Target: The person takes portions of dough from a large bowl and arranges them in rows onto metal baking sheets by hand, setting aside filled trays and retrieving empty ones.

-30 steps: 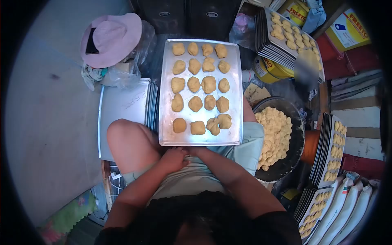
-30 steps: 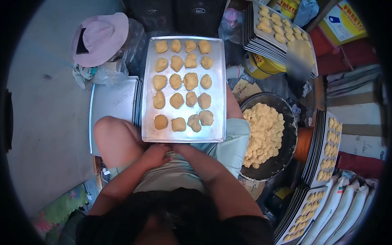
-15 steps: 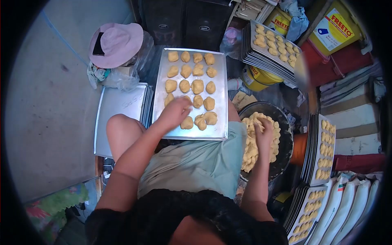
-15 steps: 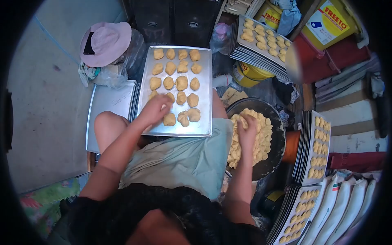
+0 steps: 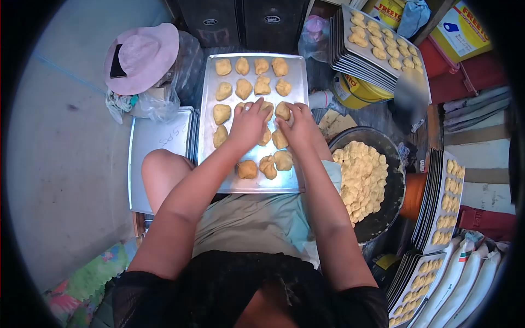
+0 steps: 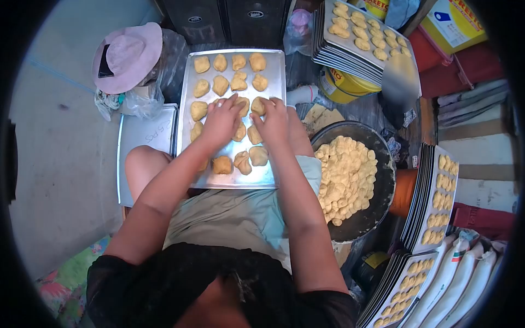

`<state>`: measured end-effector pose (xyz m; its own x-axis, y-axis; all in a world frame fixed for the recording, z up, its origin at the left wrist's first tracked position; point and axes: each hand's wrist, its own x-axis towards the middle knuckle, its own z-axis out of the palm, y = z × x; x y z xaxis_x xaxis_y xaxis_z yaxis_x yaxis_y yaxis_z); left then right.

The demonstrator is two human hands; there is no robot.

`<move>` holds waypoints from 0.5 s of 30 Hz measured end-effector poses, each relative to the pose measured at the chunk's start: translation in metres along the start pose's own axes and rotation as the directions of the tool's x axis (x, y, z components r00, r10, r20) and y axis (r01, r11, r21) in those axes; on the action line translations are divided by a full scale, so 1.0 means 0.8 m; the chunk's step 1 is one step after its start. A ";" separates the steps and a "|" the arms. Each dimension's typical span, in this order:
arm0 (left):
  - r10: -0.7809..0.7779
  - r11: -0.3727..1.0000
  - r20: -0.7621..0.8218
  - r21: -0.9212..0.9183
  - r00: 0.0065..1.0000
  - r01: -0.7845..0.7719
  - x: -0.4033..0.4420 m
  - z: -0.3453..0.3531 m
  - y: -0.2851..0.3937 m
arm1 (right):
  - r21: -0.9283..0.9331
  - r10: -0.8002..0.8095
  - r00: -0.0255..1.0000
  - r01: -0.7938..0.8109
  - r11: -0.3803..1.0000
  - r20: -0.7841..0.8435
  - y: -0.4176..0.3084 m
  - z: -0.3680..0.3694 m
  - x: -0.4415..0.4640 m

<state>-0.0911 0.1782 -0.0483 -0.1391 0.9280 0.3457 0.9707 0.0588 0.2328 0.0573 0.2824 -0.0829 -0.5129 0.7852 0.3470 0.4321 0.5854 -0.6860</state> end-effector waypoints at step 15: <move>0.138 0.983 0.198 -0.148 0.971 -0.109 -0.132 -0.032 0.069 | 0.068 0.024 0.915 -0.056 0.996 0.402 -0.050 -0.074 -0.123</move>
<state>-0.0277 0.0740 -0.0490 0.0372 0.9815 0.1880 0.9403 -0.0981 0.3260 0.1342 0.1937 -0.0517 -0.7571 0.6517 0.0444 0.4087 0.5256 -0.7462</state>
